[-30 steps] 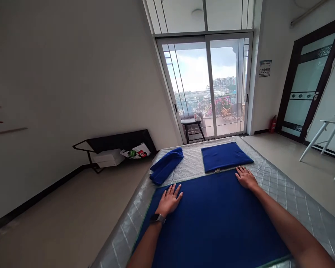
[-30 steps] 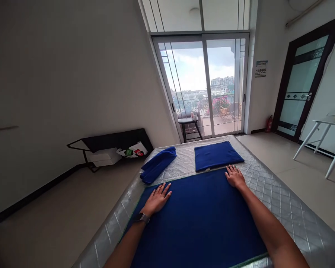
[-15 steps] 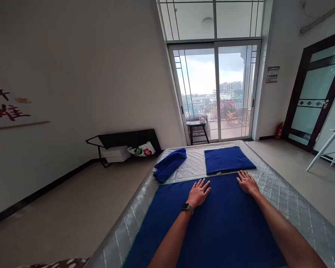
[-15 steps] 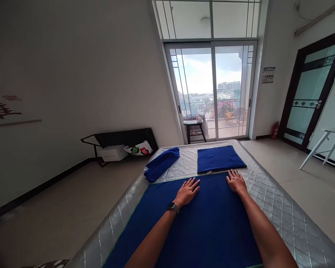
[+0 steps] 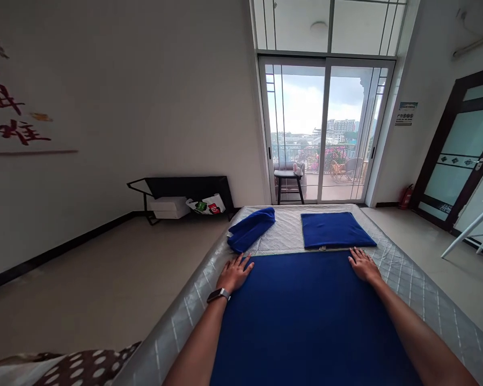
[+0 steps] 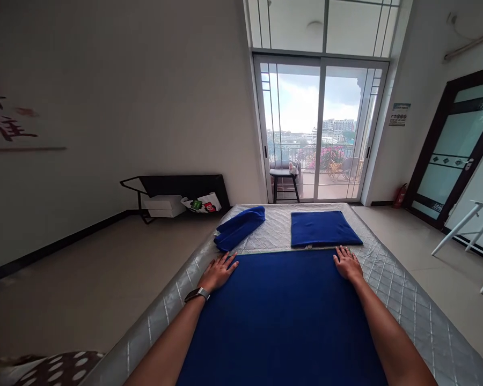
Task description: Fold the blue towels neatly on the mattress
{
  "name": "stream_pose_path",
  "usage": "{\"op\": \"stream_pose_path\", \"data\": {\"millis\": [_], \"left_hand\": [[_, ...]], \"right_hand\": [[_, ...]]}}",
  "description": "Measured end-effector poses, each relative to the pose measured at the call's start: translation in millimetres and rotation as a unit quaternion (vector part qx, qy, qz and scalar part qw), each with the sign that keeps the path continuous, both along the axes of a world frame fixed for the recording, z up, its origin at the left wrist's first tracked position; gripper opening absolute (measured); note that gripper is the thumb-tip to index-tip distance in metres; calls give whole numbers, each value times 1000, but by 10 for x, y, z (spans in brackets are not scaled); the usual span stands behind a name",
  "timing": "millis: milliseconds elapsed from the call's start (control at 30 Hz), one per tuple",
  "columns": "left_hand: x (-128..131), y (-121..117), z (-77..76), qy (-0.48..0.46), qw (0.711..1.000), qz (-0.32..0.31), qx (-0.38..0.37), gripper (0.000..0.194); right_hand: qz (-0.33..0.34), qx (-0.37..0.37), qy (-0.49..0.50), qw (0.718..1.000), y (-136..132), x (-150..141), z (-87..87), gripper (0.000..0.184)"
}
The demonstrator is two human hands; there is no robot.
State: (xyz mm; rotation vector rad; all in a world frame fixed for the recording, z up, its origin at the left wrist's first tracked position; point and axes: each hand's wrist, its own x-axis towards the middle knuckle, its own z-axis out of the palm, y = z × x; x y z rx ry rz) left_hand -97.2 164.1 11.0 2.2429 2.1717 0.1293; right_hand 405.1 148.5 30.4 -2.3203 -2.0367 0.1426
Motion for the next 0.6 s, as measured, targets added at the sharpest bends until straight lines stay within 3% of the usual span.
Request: {"op": "stream_pose_path", "data": {"millis": [300,433,600], "left_hand": [[75,-43,82,-25,1000,11,0,61],[71,-48,92,-19,1000,8,-8,62],[39,-10,27,-5,1000,1,11,60]], "right_hand": [[21,8,-69,997,-68,22,74,61],[69,-29,-33,997,-104,106,54,64],[47,-16,-7,999,-144,103,22,66]]}}
